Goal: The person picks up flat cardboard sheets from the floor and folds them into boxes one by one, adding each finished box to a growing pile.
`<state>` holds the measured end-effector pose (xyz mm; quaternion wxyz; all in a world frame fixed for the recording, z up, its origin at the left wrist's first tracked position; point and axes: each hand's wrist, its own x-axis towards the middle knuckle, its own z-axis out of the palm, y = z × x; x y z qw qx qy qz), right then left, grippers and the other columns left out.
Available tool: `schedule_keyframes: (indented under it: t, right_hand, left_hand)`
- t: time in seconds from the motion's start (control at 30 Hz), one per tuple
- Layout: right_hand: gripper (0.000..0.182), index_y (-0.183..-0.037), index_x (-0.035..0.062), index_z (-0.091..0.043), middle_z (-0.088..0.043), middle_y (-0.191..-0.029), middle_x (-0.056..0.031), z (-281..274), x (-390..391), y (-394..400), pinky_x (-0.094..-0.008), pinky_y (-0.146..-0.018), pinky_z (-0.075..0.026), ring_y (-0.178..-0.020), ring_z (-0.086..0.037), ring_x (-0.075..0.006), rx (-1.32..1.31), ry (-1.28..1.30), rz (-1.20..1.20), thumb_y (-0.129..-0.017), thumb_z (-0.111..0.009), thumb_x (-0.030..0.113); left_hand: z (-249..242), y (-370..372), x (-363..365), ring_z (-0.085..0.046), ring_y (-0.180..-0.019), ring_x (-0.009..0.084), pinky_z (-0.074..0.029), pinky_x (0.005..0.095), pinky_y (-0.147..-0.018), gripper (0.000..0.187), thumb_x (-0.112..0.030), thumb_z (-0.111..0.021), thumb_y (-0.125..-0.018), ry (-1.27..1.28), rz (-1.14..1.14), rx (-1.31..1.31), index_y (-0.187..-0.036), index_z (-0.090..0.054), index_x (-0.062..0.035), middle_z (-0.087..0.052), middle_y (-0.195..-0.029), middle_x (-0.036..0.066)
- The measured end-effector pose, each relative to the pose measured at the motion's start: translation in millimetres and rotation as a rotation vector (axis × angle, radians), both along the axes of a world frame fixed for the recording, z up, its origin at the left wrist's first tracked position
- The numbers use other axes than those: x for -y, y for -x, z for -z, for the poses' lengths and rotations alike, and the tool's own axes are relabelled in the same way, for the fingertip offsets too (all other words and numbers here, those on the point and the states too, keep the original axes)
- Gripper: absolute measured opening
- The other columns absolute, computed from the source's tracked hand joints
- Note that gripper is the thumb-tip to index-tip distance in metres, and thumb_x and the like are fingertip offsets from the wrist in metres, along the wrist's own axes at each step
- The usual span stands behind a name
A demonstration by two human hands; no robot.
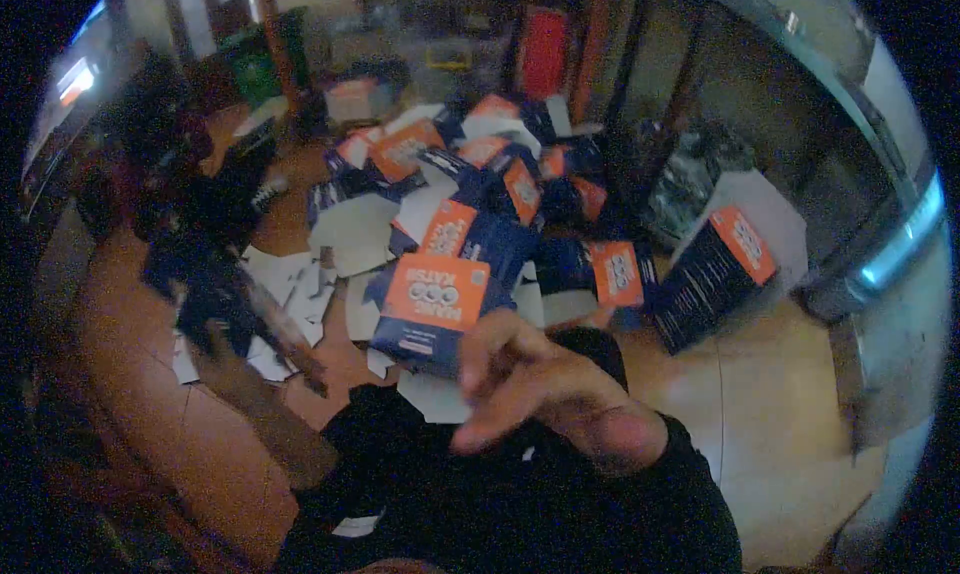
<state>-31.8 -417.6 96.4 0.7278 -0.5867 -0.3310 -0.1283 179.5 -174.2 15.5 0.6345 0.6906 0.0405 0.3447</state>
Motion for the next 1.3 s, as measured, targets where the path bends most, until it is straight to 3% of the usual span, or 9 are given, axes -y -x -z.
schedule_keyframes:
  t: [0.13, 0.37, 0.47, 0.57, 0.77, 0.87, 1.1, 1.23, 1.3]
  right_hand:
    - [0.055, -0.111, 0.0017, -0.053, -0.039, -0.105, -0.008, 19, 4, -7, -0.0272, -0.077, -0.035, -0.086, -0.042, -0.0158, -0.192, 0.213, 0.472, -0.073, -0.065, 0.039]
    - [0.051, -0.115, 0.0067, -0.051, -0.043, -0.106, -0.0084, 17, 17, -7, -0.0268, -0.069, -0.041, -0.08, -0.046, -0.0135, -0.044, 0.606, 0.596, -0.069, -0.071, 0.016]
    - [0.05, -0.114, 0.006, -0.052, -0.045, -0.104, -0.0086, 14, 23, -4, -0.0264, -0.068, -0.042, -0.077, -0.047, -0.0133, -0.036, 0.591, 0.634, -0.068, -0.071, 0.015]
    - [0.05, -0.113, 0.0054, -0.052, -0.046, -0.102, -0.0085, 19, 25, -4, -0.0262, -0.066, -0.042, -0.075, -0.047, -0.0132, -0.016, 0.549, 0.664, -0.068, -0.071, 0.014]
    - [0.048, -0.112, 0.0057, -0.053, -0.045, -0.103, -0.0083, 23, 24, -10, -0.0261, -0.067, -0.042, -0.077, -0.047, -0.0131, 0.009, 0.545, 0.682, -0.069, -0.071, 0.013]
    - [0.048, -0.113, 0.0067, -0.052, -0.045, -0.104, -0.0085, 18, 27, -8, -0.0262, -0.07, -0.042, -0.079, -0.047, -0.0135, 0.0, 0.65, 0.688, -0.069, -0.07, 0.013]
    - [0.05, -0.115, 0.008, -0.052, -0.045, -0.107, -0.0088, 21, 34, -5, -0.0268, -0.072, -0.043, -0.085, -0.048, -0.015, -0.045, 0.655, 0.625, -0.07, -0.07, 0.014]
    - [0.05, -0.116, 0.0085, -0.052, -0.045, -0.106, -0.0089, 22, 33, -5, -0.0271, -0.072, -0.043, -0.086, -0.048, -0.0161, -0.084, 0.655, 0.62, -0.07, -0.07, 0.014]
    - [0.05, -0.115, 0.0083, -0.052, -0.046, -0.106, -0.0091, 20, 33, -4, -0.0267, -0.072, -0.043, -0.085, -0.049, -0.0163, -0.098, 0.654, 0.619, -0.069, -0.07, 0.013]
  left_hand:
    - [3, 21, 37, -0.055, -0.078, 0.0294, -0.044, 0.035, -0.073, 0.027, -0.013, -0.056, -0.082, -0.508, 0.269, 0.359, -0.106, -0.055, -0.0015, -0.056, -0.089, 0.013]
    - [36, -19, 41, -0.055, -0.081, 0.0309, -0.043, 0.0366, -0.072, 0.025, -0.018, -0.048, -0.085, -0.722, 0.394, -0.082, -0.105, -0.057, -0.0074, -0.055, -0.088, 0.014]
    - [52, -44, 11, -0.054, -0.085, 0.0318, -0.042, 0.0366, -0.074, 0.027, -0.018, -0.046, -0.086, -0.298, 0.312, -0.195, -0.107, -0.055, -0.0032, -0.055, -0.091, 0.016]
    - [42, -42, -8, -0.053, -0.09, 0.0339, -0.042, 0.0376, -0.078, 0.032, -0.02, -0.043, -0.088, -0.413, -0.103, 0.115, -0.11, -0.05, 0.0032, -0.055, -0.097, 0.02]
    - [46, -40, 3, -0.05, -0.1, 0.0371, -0.04, 0.038, -0.085, 0.038, -0.02, -0.042, -0.091, -0.264, -0.29, 0.22, -0.116, -0.043, 0.0078, -0.05, -0.111, 0.025]
    - [43, -39, 3, -0.051, -0.1, 0.0337, -0.041, 0.0367, -0.084, 0.036, -0.019, -0.044, -0.09, -0.241, -0.235, 0.193, -0.116, -0.043, 0.0061, -0.05, -0.112, 0.021]
    - [60, -51, -38, -0.057, -0.08, 0.0218, -0.05, 0.0385, -0.063, 0.028, -0.023, -0.048, -0.088, 1.04, 0.48, 0.134, -0.108, -0.046, -0.0026, -0.052, -0.1, 0.012]
    - [31, -29, -20, -0.05, -0.1, 0.0273, -0.045, 0.0373, -0.077, 0.042, -0.023, -0.049, -0.088, 0.833, 0.12, 0.237, -0.123, -0.036, -0.0036, -0.049, -0.112, 0.015]
    - [46, -36, -18, -0.049, -0.101, 0.0263, -0.044, 0.0354, -0.078, 0.045, -0.022, -0.05, -0.088, 0.137, -0.211, -0.021, -0.125, -0.035, -0.0026, -0.048, -0.114, 0.016]
